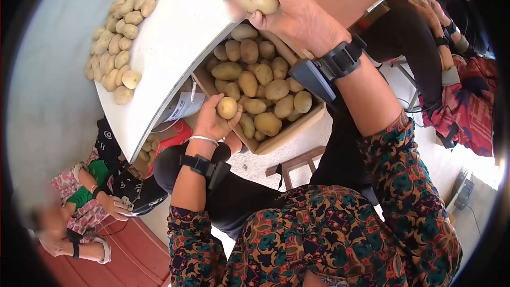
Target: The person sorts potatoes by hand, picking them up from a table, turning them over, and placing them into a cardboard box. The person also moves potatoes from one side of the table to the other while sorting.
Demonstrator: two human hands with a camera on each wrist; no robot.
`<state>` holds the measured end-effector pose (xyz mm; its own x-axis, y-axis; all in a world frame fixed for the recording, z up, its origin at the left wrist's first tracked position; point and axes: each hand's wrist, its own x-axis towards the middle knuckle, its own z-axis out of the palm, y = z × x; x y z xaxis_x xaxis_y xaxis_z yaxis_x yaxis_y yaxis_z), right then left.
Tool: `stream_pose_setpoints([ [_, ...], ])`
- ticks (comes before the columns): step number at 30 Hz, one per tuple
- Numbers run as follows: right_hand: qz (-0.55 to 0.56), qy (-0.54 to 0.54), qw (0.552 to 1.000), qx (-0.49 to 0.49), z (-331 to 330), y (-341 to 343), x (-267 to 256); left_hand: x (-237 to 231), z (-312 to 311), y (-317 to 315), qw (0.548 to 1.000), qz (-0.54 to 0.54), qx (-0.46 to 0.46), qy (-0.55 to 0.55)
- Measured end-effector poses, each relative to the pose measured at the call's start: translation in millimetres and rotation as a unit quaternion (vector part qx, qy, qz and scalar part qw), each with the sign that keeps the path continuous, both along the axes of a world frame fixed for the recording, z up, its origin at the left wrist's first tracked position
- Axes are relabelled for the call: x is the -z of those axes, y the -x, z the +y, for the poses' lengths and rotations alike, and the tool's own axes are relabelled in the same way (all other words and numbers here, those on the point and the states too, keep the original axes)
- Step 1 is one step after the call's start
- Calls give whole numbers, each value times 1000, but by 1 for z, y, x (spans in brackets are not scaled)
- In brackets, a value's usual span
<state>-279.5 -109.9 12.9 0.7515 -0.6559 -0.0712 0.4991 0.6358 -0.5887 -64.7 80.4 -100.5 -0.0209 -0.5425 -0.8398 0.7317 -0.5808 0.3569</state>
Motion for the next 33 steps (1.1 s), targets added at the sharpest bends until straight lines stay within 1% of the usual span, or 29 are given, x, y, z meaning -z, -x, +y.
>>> stream_pose_setpoints([
  [2,38,-39,998,33,5,-3,-8,8,1,0,999,-11,1,32],
  [3,39,-38,998,31,8,-4,-11,20,0,-7,999,-11,-1,33],
  [4,59,-44,996,44,11,-6,-14,33,-3,-15,990,-63,-12,122],
  [5,78,-51,994,58,13,-8,-16,46,-5,-23,971,-116,-23,210],
  [6,78,-50,994,56,13,-11,-13,39,-11,-24,970,-116,-25,210],
  [7,84,-38,992,87,13,-15,-8,23,-18,-23,979,-51,-131,150],
  [8,89,-27,989,118,12,-18,-4,8,-22,-22,968,16,-233,87],
  [9,89,-26,989,117,14,-18,-8,1,-23,-14,969,-30,-235,75],
  [10,108,-30,987,115,17,-18,-11,5,-22,-11,968,-30,-237,75],
  [11,126,-35,985,113,20,-18,-15,12,-19,-10,983,-74,-150,72],
  [12,126,-34,985,113,22,-18,-16,10,-17,-5,989,-118,-62,68],
  [13,137,-10,985,103,24,-18,-17,8,-12,-3,991,-117,3,68],
  [14,147,14,985,92,26,-19,-17,6,-11,1,991,-117,2,69],
  [15,148,15,985,91,25,-19,-16,5,-10,3,989,-121,36,77],
  [16,178,59,981,44,24,-18,-14,4,-10,4,986,-126,69,85],
  [17,208,102,973,-2,23,-18,-13,1,-13,3,986,-124,67,85],
  [18,210,103,972,-4,26,-19,-13,-4,-17,2,982,-130,76,114],
  [19,267,187,945,-6,32,-22,-12,-9,-21,2,977,-135,85,142],
  [20,320,269,908,-9,36,-24,-10,-14,-24,2,978,-134,83,140],
  [21,400,326,856,-36,37,-26,-8,-27,-27,5,976,-104,75,178],
  [22,401,323,856,-38,39,-31,-4,-42,-28,8,972,-73,68,214],
  [24,433,375,816,-83,48,-42,3,-71,-29,24,972,-61,49,221],
  [25,433,387,801,-145,48,-40,1,-78,-29,30,971,-51,30,232],
  [26,434,385,801,-146,50,-38,0,-73,-28,26,971,-50,30,230],
  [28,395,425,788,-203,52,-36,-2,-52,-27,11,954,-105,116,257],
  [29,437,433,768,-175,52,-39,2,-38,-27,3,974,-57,103,191],
  [30,437,434,768,-175,51,-40,5,-33,-24,3,974,-57,103,192],
  [32,432,457,772,-88,46,-39,7,-23,-13,2,978,-105,157,93],
  [33,430,459,772,-86,46,-37,4,-16,-5,6,977,-107,157,94],
])
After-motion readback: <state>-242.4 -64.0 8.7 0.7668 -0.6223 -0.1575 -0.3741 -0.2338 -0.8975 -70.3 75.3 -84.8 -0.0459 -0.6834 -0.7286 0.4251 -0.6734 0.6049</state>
